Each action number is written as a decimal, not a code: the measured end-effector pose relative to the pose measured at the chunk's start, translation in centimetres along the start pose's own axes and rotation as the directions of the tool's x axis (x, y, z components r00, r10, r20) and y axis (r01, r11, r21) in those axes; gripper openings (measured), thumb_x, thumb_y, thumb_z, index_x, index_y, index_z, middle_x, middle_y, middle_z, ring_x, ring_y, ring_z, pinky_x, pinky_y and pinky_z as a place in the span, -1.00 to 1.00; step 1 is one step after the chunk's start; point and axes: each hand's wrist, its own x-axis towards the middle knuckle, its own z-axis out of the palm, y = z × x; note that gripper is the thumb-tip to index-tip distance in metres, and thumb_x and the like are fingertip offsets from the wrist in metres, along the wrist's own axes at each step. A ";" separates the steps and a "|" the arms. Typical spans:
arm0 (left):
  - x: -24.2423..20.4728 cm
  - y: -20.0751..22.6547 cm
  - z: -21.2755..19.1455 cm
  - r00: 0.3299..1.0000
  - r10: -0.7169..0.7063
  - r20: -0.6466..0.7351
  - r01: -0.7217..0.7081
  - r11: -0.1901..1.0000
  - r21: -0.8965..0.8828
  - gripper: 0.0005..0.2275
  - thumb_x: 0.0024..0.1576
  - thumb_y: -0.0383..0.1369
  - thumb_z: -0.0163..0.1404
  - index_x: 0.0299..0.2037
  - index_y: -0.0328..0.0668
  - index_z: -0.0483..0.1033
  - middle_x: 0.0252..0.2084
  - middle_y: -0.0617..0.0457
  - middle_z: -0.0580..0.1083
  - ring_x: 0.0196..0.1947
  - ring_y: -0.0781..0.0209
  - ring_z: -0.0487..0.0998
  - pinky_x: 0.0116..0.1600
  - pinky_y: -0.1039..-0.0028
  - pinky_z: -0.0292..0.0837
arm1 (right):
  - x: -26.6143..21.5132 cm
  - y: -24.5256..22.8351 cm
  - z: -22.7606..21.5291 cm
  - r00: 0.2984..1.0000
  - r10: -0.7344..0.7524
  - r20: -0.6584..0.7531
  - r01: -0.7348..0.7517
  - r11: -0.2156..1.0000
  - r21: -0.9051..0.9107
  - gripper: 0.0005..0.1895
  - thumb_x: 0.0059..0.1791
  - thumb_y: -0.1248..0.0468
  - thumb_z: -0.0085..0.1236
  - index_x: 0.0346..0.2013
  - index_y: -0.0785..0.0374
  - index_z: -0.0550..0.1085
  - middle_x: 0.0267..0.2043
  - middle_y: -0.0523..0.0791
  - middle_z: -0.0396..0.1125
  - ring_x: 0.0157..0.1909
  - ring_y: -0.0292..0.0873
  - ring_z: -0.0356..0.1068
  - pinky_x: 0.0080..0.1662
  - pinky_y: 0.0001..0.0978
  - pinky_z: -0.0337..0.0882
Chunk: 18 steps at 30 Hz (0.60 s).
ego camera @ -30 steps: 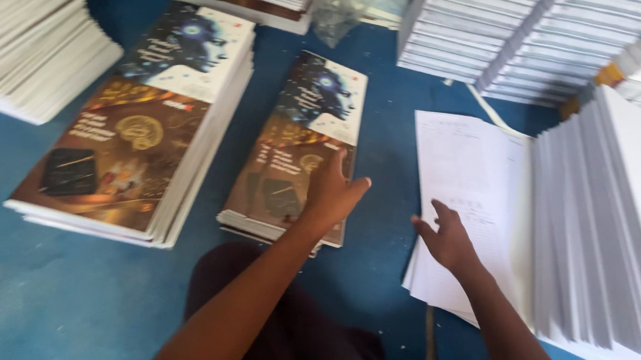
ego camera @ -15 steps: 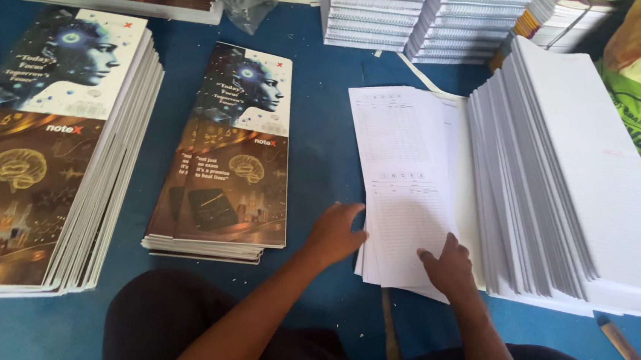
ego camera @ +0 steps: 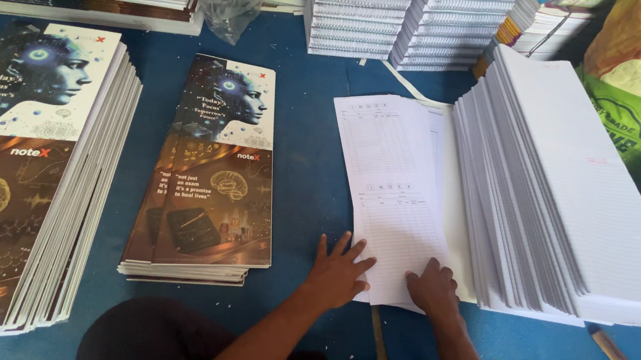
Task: The person inserts index pages into notebook covers and stacks the completed notebooks. They repeatedly pick up a cover, place an index page inside, close the cover, and add the finished notebook to a growing stack.
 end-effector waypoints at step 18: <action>-0.1 0.5 -0.6 0.996 -0.070 0.050 0.071 0.997 -0.016 -0.48 0.17 -0.09 0.04 0.37 0.21 0.29 0.56 0.02 -0.05 0.56 -0.15 -0.27 0.45 -0.36 -0.45 | -0.6 -0.9 -1.8 0.966 0.245 0.086 -0.248 0.969 0.017 0.14 -0.05 -0.21 0.21 0.47 0.48 -0.10 0.39 0.23 0.14 0.43 0.22 0.13 0.40 0.34 -0.10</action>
